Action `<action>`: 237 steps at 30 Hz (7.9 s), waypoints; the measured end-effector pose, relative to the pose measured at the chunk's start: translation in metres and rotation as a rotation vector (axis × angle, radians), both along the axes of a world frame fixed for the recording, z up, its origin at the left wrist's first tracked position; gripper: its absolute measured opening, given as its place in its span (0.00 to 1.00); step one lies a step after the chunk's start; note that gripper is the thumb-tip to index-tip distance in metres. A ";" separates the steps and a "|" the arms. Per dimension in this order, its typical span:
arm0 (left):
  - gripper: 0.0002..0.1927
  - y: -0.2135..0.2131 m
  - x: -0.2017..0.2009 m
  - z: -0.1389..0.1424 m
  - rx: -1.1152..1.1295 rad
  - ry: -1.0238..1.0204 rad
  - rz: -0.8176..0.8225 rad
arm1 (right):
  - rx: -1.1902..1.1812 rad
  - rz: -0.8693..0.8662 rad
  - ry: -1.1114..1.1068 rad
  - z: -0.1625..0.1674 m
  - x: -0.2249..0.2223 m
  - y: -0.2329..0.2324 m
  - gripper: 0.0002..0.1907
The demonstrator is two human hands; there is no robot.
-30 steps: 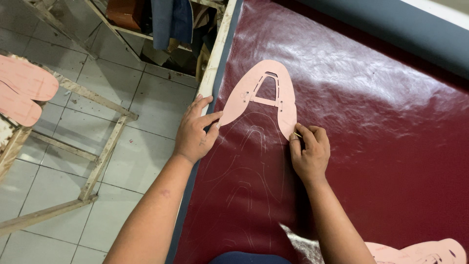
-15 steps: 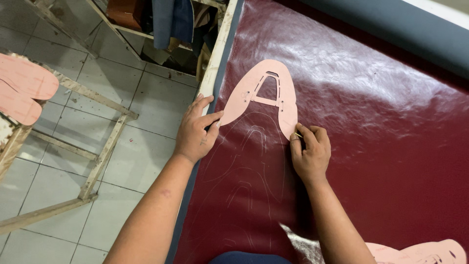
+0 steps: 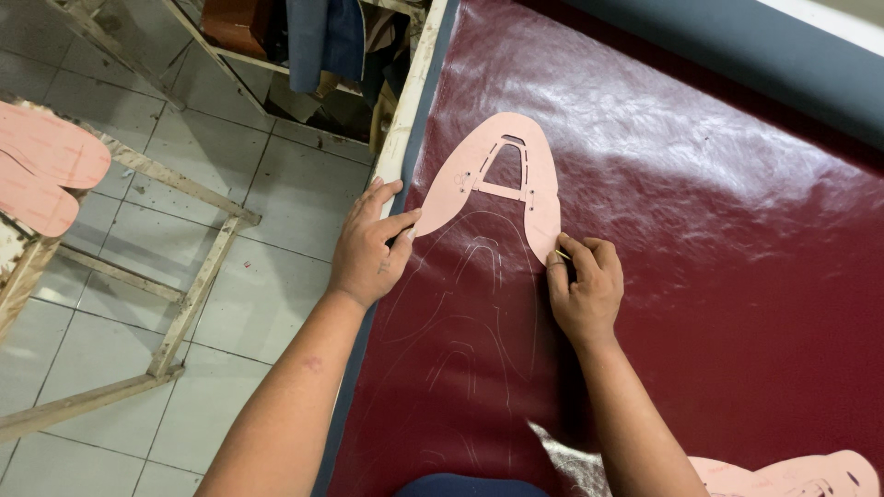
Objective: The person places a pink shoe-shaped template on a maroon sheet and traces its outline with a yellow marker. They repeat this process multiple times, repositioning the template to create several traced outlines on the sheet.
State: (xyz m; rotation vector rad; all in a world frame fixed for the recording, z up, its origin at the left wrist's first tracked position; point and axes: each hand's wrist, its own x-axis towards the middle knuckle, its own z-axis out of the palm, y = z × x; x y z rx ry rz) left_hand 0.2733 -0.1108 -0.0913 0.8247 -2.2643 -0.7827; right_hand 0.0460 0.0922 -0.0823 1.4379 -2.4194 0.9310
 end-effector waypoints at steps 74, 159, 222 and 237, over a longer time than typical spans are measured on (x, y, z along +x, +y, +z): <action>0.38 0.068 -0.114 0.058 -0.032 -0.876 -0.133 | 0.156 0.031 -0.070 0.010 -0.010 -0.003 0.15; 0.37 0.077 -0.113 0.070 -0.040 -0.948 -0.144 | 0.249 0.085 -0.188 0.049 -0.012 0.035 0.10; 0.35 0.082 -0.092 0.061 0.019 -0.889 -0.266 | 0.108 0.255 -0.161 0.037 -0.037 -0.076 0.09; 0.34 0.082 -0.091 0.061 -0.010 -0.901 -0.267 | 0.197 0.237 0.004 0.042 -0.048 -0.100 0.11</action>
